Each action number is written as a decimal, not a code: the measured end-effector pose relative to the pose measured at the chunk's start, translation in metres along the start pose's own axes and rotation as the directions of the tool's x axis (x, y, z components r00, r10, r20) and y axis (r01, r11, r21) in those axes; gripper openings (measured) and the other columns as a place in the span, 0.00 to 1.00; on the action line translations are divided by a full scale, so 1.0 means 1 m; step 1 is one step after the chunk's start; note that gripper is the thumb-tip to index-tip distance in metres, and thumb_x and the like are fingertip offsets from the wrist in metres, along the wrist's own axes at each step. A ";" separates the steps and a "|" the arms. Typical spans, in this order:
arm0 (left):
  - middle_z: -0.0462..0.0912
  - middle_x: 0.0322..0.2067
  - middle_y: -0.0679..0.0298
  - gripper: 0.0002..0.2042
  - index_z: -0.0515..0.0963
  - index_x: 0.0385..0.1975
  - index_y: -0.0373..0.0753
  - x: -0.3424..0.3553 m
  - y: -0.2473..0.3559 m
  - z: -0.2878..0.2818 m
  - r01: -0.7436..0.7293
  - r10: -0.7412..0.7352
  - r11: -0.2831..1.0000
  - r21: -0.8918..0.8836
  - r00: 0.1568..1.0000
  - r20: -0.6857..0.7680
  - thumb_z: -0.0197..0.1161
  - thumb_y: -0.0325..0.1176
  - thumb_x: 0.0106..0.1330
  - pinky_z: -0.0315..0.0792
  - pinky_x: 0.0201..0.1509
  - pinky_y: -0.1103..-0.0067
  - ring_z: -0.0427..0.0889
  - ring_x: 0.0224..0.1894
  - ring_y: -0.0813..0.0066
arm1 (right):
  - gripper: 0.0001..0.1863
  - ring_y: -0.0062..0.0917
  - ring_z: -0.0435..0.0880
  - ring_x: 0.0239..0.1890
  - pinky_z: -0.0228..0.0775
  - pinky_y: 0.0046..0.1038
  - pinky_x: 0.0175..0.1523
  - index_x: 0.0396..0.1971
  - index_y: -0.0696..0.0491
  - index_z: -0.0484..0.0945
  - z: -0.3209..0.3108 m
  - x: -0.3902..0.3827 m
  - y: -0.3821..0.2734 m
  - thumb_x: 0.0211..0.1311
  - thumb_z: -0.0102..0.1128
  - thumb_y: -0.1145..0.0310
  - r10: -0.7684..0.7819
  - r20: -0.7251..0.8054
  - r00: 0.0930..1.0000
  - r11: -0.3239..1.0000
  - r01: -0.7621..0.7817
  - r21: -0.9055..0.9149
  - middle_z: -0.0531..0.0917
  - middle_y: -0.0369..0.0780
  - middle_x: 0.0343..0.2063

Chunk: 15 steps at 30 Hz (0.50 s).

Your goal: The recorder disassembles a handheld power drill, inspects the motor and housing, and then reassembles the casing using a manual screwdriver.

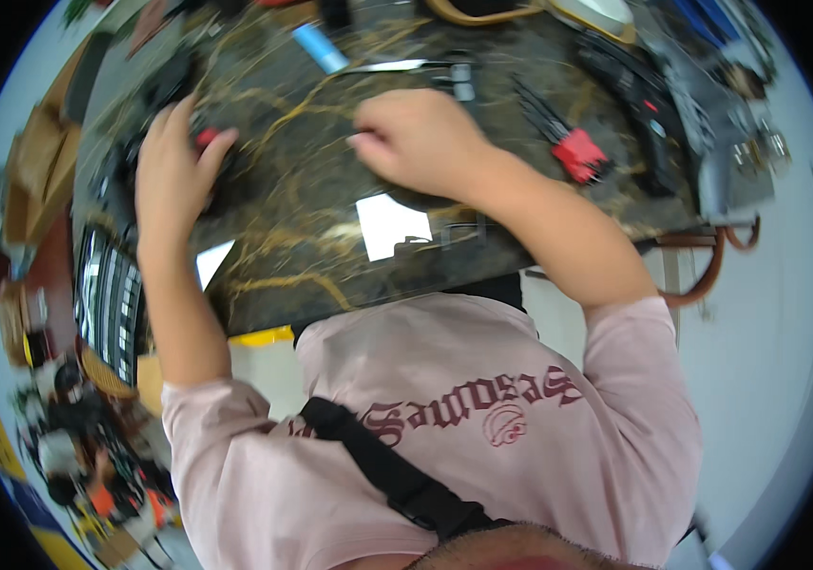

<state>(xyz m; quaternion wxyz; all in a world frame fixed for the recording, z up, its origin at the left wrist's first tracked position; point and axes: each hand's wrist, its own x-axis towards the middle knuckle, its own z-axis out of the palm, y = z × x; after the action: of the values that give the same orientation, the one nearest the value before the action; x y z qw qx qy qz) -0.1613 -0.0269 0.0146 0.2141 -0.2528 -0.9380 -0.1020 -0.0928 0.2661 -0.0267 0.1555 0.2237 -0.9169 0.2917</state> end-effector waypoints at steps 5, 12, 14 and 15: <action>0.77 0.58 0.41 0.42 0.67 0.68 0.35 -0.019 -0.007 0.009 0.228 -0.244 0.970 0.086 0.909 0.337 0.75 0.51 0.57 0.72 0.62 0.62 0.77 0.60 0.44 | 0.12 0.42 0.86 0.34 0.77 0.42 0.39 0.29 0.54 0.83 0.005 0.002 0.013 0.59 0.66 0.59 0.043 -0.079 0.996 0.996 -0.049 -0.074 0.85 0.43 0.27; 0.79 0.53 0.43 0.36 0.67 0.67 0.34 -0.019 0.004 0.005 0.138 -0.172 0.967 0.212 0.973 0.153 0.71 0.45 0.61 0.71 0.61 0.63 0.78 0.56 0.44 | 0.15 0.43 0.86 0.35 0.78 0.43 0.41 0.28 0.55 0.82 -0.003 -0.002 0.016 0.58 0.67 0.57 0.052 -0.081 0.995 0.998 -0.055 -0.037 0.85 0.44 0.28; 0.78 0.54 0.44 0.35 0.68 0.67 0.36 -0.036 0.011 -0.022 0.119 -0.145 0.977 0.176 0.979 0.143 0.72 0.39 0.60 0.70 0.61 0.62 0.77 0.55 0.44 | 0.15 0.43 0.86 0.35 0.78 0.43 0.41 0.28 0.55 0.82 0.003 -0.002 0.015 0.58 0.68 0.57 0.025 -0.081 0.996 0.999 -0.029 -0.042 0.85 0.45 0.28; 0.77 0.55 0.44 0.35 0.68 0.68 0.36 -0.043 0.015 -0.034 0.120 -0.146 0.980 0.161 0.976 0.160 0.72 0.38 0.60 0.70 0.61 0.63 0.77 0.56 0.43 | 0.15 0.43 0.86 0.35 0.78 0.43 0.41 0.28 0.55 0.82 0.003 -0.002 0.013 0.58 0.68 0.57 -0.005 -0.076 0.997 0.999 0.002 -0.042 0.85 0.45 0.28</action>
<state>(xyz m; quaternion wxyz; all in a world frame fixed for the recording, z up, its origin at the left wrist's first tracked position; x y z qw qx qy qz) -0.1080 -0.0428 0.0266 0.1441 -0.1804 -0.9727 -0.0230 -0.0983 0.2749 -0.0359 0.1956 0.2106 -0.9158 0.2804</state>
